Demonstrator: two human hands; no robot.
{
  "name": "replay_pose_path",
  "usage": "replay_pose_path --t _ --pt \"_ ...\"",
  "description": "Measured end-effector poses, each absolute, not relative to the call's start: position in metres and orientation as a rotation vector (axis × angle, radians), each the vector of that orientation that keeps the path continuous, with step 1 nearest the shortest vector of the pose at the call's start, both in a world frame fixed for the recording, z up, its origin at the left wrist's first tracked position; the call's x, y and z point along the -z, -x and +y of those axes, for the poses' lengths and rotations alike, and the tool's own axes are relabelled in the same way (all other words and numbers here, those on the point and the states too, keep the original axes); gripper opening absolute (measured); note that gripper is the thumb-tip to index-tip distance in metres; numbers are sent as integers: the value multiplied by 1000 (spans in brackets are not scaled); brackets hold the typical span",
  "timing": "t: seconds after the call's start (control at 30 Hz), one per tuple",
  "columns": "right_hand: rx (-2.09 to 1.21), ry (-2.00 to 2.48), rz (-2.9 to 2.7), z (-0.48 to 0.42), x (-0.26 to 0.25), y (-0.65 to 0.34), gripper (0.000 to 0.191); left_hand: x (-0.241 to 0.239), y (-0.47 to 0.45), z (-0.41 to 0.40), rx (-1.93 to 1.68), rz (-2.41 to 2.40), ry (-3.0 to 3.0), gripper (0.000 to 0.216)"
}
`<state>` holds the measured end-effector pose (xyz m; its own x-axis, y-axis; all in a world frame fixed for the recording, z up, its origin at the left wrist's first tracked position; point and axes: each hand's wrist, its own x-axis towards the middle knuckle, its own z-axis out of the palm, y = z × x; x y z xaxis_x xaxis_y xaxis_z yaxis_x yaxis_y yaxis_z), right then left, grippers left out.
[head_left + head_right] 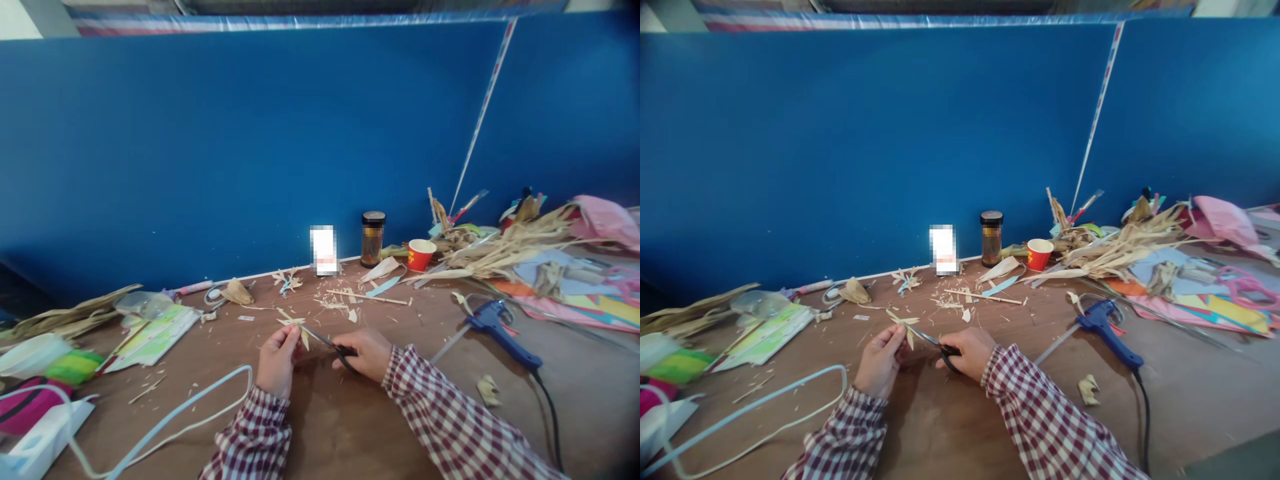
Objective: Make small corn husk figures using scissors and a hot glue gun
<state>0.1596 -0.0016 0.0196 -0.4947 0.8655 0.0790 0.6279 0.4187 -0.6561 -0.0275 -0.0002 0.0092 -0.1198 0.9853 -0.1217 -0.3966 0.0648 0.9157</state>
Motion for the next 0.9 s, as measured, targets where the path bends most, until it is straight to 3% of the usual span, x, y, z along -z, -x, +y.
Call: replay_pose_path --t 0.2,0.63,0.9 --pt "-1285 1083 -1836 -2 -7 -153 35 -15 28 -2 -1401 1052 -672 26" --pt "-1468 864 -1280 6 -9 -150 42 -14 13 -17 -864 917 -1055 17" --pt "-1443 894 -1367 6 -9 -154 41 -14 15 -16 -873 1047 -1101 22"
